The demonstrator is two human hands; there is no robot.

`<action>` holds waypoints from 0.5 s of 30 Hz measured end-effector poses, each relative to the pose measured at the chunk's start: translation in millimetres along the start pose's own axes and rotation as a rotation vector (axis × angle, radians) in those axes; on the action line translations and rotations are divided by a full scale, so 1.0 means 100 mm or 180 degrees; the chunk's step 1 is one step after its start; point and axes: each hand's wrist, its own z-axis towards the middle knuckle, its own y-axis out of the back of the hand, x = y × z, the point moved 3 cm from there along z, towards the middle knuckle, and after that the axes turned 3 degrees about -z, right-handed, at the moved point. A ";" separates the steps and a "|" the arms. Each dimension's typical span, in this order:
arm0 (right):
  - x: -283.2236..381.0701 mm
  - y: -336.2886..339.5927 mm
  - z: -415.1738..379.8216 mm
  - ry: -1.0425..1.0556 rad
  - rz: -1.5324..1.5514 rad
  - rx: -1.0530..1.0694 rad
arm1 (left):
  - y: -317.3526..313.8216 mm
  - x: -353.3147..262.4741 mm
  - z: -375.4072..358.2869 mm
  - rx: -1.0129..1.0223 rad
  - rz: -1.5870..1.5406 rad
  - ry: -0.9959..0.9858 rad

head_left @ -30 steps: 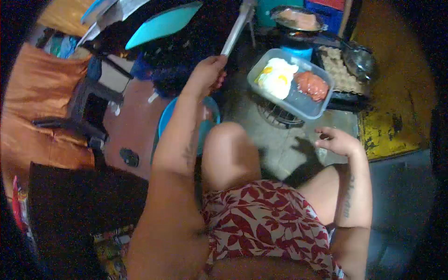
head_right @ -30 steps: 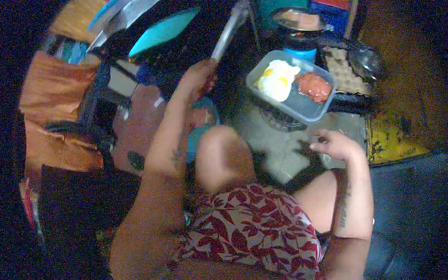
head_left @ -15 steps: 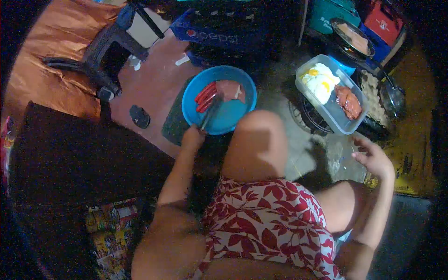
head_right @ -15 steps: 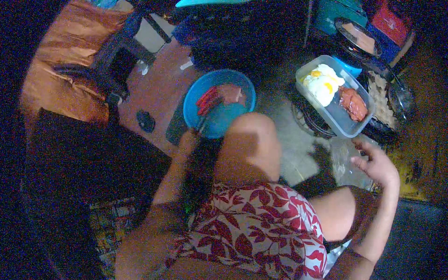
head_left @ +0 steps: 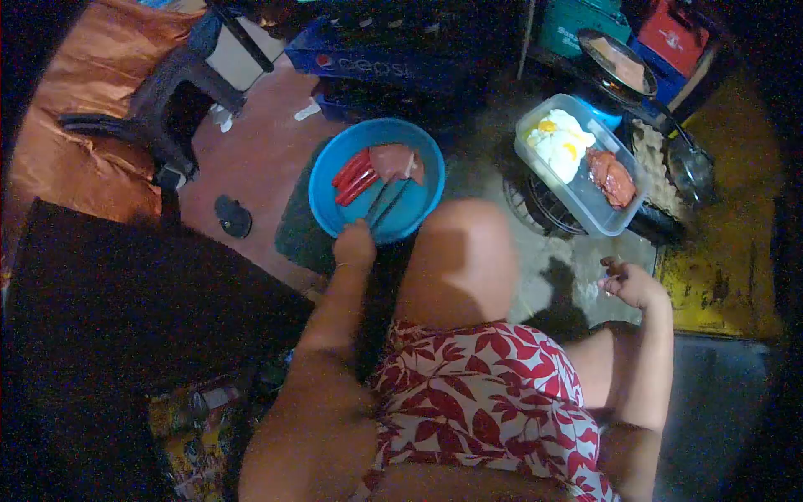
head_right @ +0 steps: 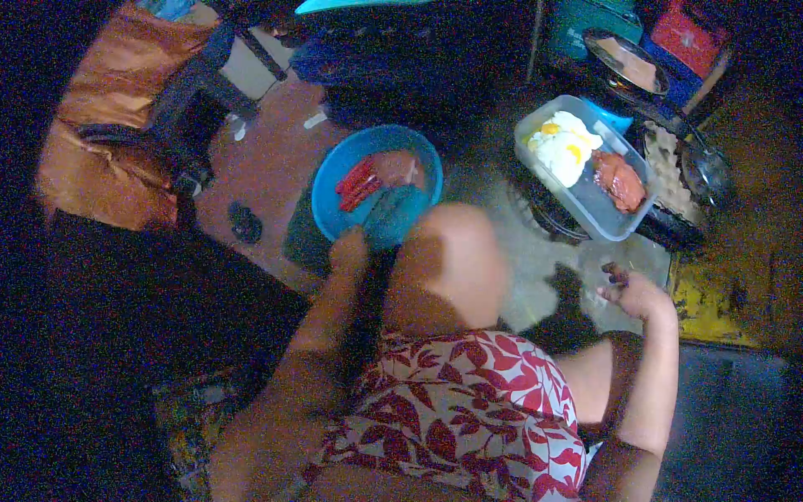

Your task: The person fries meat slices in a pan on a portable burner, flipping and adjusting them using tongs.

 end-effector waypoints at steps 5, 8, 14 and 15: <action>0.00 0.02 -0.05 -0.0108 0.0420 -0.0175 | 0.00 0.05 -0.02 -0.0070 0.0241 0.0057; 0.00 0.03 -0.05 0.0195 0.0107 -0.0231 | -0.01 0.09 -0.04 0.0032 0.0184 0.0062; -0.03 0.00 0.03 0.0340 -0.0084 -0.0286 | 0.07 0.14 -0.06 -0.0114 0.0398 -0.0163; -0.01 0.02 0.01 0.0255 -0.0056 -0.0284 | 0.10 0.13 -0.05 -0.0073 0.0497 -0.0138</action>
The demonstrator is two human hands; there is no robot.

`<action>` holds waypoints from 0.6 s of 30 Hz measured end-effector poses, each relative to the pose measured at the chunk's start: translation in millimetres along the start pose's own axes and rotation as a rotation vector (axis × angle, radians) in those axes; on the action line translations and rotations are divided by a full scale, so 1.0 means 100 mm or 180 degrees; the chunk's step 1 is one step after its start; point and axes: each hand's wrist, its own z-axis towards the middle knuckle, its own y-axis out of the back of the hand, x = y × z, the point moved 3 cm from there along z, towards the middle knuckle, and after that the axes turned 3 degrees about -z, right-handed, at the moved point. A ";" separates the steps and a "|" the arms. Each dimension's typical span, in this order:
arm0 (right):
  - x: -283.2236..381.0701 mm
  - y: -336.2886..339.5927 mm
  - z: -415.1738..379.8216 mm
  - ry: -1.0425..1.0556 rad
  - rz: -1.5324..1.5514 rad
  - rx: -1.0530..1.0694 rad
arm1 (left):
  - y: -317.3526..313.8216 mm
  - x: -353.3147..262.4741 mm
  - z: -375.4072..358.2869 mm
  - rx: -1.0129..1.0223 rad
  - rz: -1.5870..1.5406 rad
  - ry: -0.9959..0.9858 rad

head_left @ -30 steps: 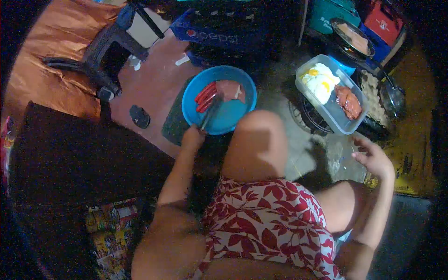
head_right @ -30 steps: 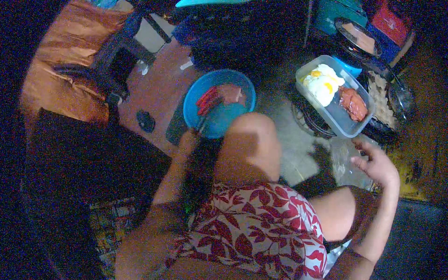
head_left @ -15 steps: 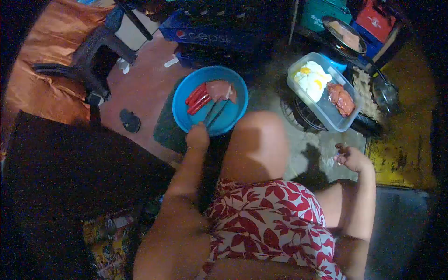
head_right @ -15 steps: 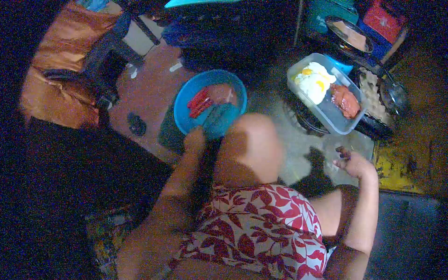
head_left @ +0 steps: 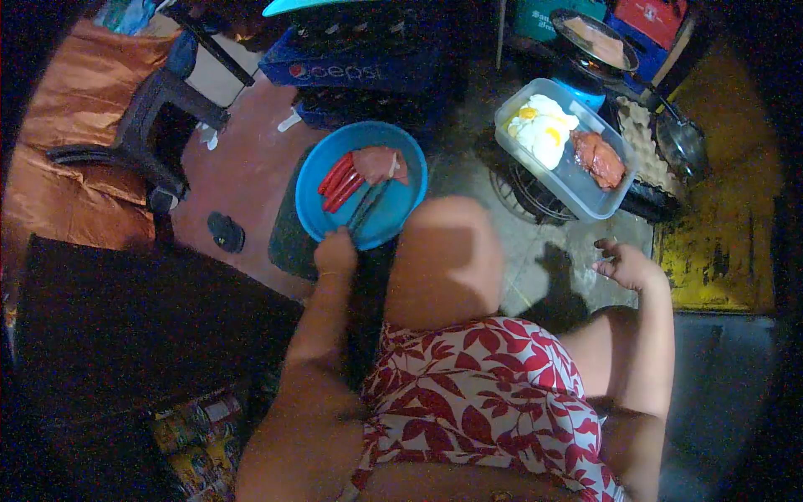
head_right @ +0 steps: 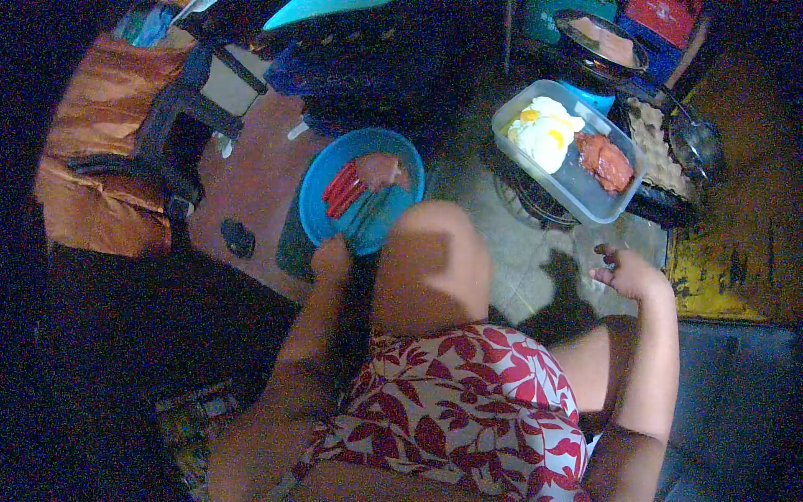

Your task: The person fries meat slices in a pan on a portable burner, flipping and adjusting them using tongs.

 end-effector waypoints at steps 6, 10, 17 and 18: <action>0.05 0.03 -0.04 -0.0033 -0.0011 -0.0013 | 0.07 -0.02 0.04 -0.0015 0.0103 -0.0019; 0.11 0.07 -0.06 -0.0105 -0.0020 0.0017 | 0.01 -0.06 0.09 -0.0048 0.0097 -0.0031; 0.09 0.08 -0.09 0.0023 -0.0036 -0.0064 | -0.07 -0.13 0.18 -0.0169 0.0104 0.0010; 0.10 0.08 -0.10 -0.0036 -0.0018 -0.0046 | -0.06 -0.12 0.19 -0.0186 0.0100 0.0022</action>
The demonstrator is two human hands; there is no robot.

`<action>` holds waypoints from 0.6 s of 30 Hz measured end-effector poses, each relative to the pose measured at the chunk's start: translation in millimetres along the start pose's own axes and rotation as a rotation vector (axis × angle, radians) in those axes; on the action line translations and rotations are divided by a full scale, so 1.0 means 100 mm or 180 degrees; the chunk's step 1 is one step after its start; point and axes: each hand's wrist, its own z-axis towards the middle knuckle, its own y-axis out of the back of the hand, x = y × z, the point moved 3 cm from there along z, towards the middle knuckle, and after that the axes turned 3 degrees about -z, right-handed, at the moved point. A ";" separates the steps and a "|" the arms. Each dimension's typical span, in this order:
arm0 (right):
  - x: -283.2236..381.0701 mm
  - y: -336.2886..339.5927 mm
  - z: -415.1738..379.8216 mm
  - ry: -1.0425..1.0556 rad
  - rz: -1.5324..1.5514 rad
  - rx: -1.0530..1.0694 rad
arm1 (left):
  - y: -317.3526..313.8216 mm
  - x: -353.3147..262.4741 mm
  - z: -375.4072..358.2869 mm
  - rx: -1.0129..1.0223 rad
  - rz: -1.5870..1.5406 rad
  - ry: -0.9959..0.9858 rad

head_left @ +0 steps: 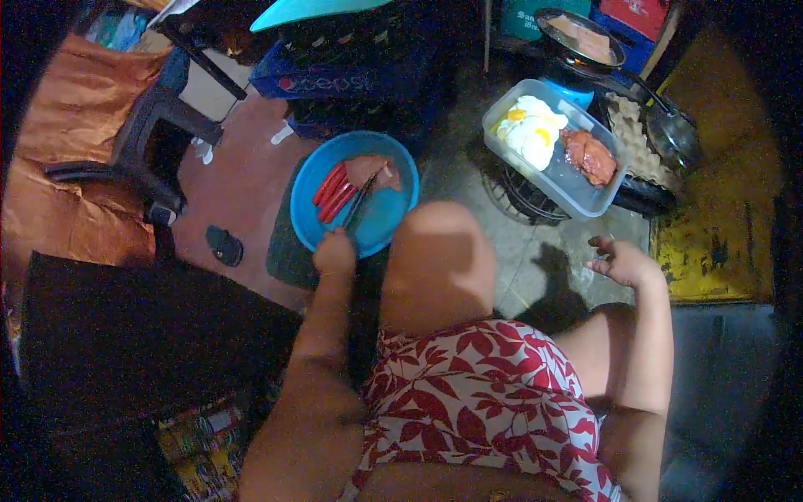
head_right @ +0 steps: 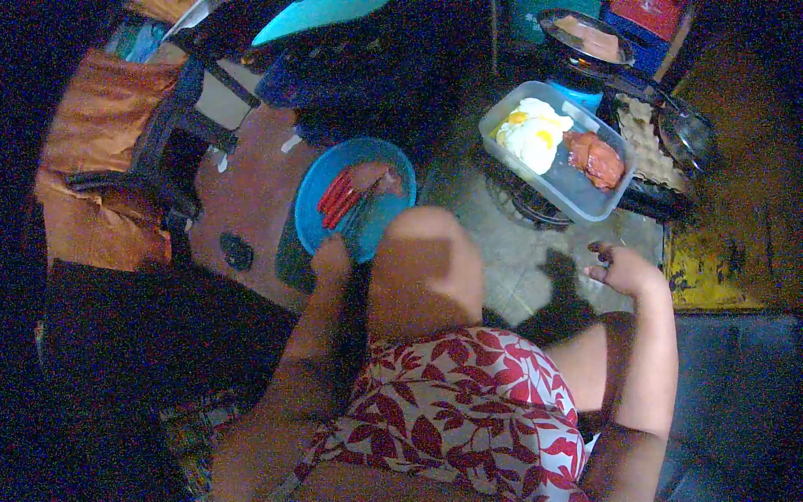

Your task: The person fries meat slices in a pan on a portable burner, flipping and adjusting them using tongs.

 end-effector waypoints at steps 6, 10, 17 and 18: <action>-0.10 -0.02 0.01 -0.0021 0.0050 -0.0010 | 0.22 0.13 0.03 -0.0002 -0.0112 0.0040; -0.06 0.00 -0.03 0.0059 0.0120 -0.0016 | 0.57 0.29 0.03 -0.0117 -0.0056 -0.0017; 0.09 0.12 -0.19 0.0105 0.0164 -0.0085 | 1.67 0.21 -0.21 -0.0328 -0.0040 -0.0125; 0.12 0.14 -0.21 0.0184 0.0151 -0.0096 | 1.79 0.22 -0.19 -0.0498 0.0163 -0.0248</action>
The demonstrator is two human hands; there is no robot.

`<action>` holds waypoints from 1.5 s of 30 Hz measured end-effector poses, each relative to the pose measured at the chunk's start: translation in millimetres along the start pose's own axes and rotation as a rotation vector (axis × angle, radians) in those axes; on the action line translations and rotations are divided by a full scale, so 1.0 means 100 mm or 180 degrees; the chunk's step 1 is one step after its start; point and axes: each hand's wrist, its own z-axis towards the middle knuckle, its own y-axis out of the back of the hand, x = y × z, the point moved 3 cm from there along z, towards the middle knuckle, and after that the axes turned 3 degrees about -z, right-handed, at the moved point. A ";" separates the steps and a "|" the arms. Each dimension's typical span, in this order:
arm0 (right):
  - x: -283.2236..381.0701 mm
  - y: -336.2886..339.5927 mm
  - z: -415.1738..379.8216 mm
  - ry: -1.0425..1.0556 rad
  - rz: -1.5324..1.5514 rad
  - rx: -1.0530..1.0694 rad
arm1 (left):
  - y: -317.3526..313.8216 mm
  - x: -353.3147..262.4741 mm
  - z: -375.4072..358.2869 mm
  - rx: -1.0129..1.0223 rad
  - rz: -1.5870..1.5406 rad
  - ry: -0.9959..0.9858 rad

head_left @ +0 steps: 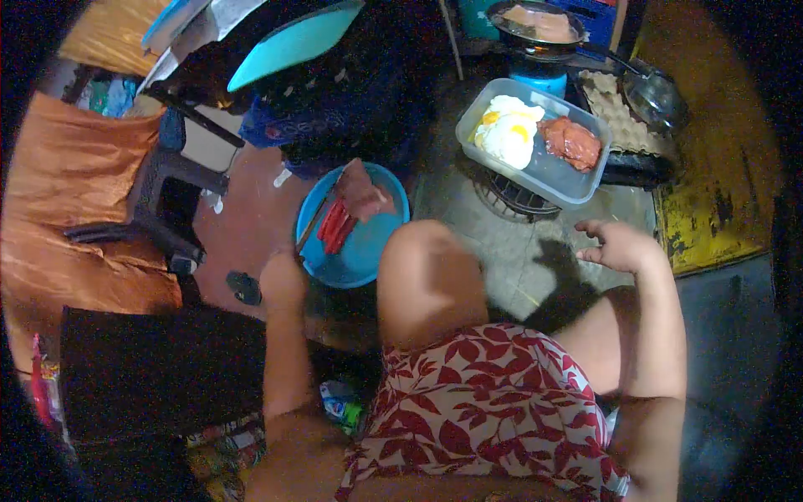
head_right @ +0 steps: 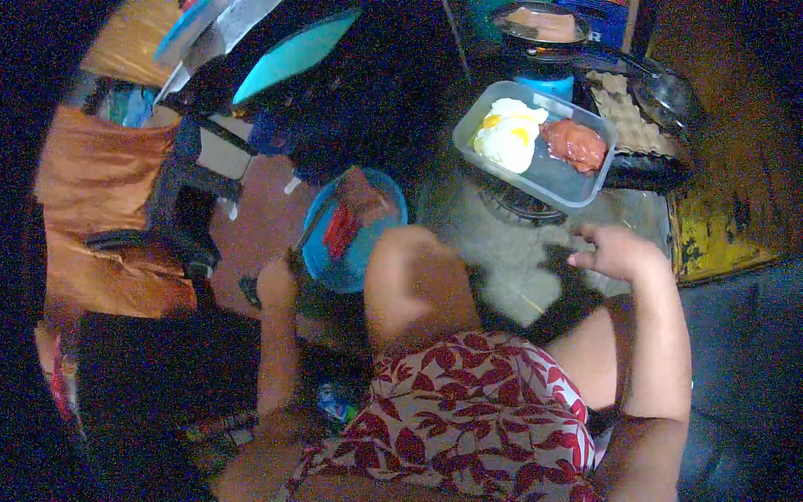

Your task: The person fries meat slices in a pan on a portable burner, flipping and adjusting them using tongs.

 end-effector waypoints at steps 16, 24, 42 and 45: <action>-0.16 0.20 -0.46 0.0941 0.0153 -0.0634 | 1.75 -1.99 0.70 -0.1215 -0.0444 -0.1453; -0.29 0.15 -0.52 0.0803 0.0220 -0.0413 | 1.83 -3.50 1.36 -0.1559 -0.0511 -0.1944; -0.60 0.15 -0.55 0.1404 0.0801 -0.0609 | 1.48 -4.73 2.29 -0.0347 -0.0220 -0.1331; -0.63 0.11 -0.50 0.1444 0.0768 -0.0781 | 1.45 -4.81 2.32 -0.0442 -0.0206 -0.1355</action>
